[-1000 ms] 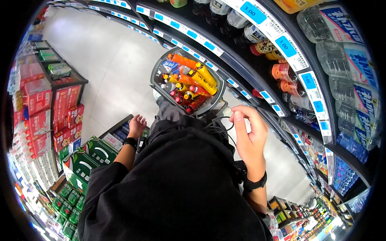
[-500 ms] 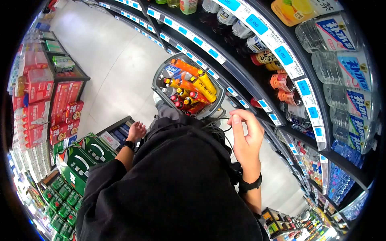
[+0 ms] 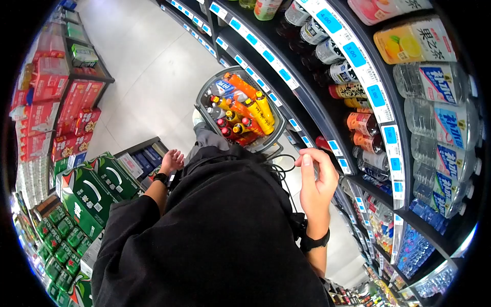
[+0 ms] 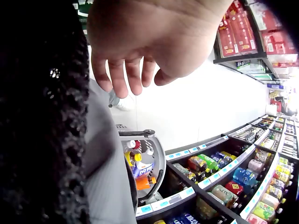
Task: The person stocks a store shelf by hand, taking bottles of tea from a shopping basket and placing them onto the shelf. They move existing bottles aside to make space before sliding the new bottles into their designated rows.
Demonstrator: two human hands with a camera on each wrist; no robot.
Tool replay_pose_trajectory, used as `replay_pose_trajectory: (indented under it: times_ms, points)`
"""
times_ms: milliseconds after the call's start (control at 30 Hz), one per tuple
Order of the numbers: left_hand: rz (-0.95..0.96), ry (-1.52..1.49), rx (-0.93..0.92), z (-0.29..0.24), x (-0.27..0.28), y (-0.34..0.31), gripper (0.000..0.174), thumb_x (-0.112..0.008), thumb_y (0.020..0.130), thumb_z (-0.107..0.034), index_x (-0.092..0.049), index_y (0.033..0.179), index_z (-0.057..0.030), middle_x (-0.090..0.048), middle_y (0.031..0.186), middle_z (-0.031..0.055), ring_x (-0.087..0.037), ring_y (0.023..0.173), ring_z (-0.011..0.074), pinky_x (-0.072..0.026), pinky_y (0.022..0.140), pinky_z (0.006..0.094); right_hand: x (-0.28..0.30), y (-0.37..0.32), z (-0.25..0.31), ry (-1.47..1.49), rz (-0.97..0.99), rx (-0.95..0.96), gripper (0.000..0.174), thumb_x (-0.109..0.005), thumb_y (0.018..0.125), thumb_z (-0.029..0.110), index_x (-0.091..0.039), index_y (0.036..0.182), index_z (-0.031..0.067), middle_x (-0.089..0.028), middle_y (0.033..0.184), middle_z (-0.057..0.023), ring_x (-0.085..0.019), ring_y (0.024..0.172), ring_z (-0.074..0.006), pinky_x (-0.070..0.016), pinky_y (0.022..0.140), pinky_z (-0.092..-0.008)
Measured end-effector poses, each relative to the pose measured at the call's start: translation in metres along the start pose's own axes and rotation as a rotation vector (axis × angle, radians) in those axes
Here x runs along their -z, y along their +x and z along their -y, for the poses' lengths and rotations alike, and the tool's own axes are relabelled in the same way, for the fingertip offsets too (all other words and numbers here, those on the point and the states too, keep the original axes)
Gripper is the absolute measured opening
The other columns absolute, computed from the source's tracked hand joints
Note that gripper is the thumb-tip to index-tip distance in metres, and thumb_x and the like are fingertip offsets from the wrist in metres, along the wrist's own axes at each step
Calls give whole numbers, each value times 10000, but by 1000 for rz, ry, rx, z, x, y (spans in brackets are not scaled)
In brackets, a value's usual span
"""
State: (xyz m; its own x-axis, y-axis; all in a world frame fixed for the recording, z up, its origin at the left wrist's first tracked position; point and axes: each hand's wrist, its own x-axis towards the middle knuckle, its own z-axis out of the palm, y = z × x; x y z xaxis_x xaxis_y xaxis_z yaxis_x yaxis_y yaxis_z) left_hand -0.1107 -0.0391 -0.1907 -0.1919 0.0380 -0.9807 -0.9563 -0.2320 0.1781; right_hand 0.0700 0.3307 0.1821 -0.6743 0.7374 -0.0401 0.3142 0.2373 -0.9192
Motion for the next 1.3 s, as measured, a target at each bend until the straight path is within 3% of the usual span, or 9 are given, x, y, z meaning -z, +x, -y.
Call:
replay_pose_trajectory:
  times_ms: [433, 667, 867, 967, 1133, 1300]
  points:
    - [14, -149, -37, 10, -4, -5, 297, -502, 962, -274, -481, 1202, -100, -562, 1115, 40, -570, 986, 227, -494, 848, 403, -11, 9, 8, -77, 78, -4, 111, -545, 964, 60, -613, 998, -21, -630, 827, -65, -601, 764, -114, -471, 710, -246]
    - [3, -291, -36, 45, 31, -3, 265, -503, 968, -259, -474, 1177, -98, -538, 1128, 53, -559, 1006, 230, -473, 888, 400, -29, 24, 5, -158, 244, -103, 118, -547, 964, 68, -621, 1002, -17, -639, 837, -66, -609, 762, -114, -468, 715, -241]
    - [-64, -366, 85, 65, 67, 1, 153, -530, 948, -259, -530, 1028, -129, -588, 907, 3, -598, 856, 223, -518, 785, 398, -60, 38, -12, -188, 311, -167, 109, -552, 962, 60, -615, 1002, -19, -627, 840, -64, -599, 763, -111, -469, 725, -243]
    - [-61, -376, 157, 59, 91, 17, 169, -520, 956, -265, -537, 1042, -122, -583, 924, 10, -592, 853, 218, -516, 785, 389, -86, 43, -10, -236, 293, -211, 98, -543, 962, 40, -610, 998, -22, -617, 832, -62, -595, 766, -117, -472, 728, -244]
    - [-73, -210, 158, -13, 85, 26, 193, -529, 962, -278, -538, 1070, -118, -583, 937, 4, -584, 854, 183, -503, 789, 367, -139, 44, 6, -229, 262, -316, 92, -541, 961, 26, -603, 1004, -27, -618, 837, -72, -598, 776, -127, -470, 729, -249]
    - [17, 21, -58, -98, 40, 24, 257, -559, 947, -263, -530, 1126, -82, -582, 974, 39, -579, 864, 174, -479, 748, 326, -162, 40, 23, -285, 278, -349, 85, -556, 951, 31, -610, 985, -25, -624, 799, -81, -598, 756, -142, -462, 713, -263]
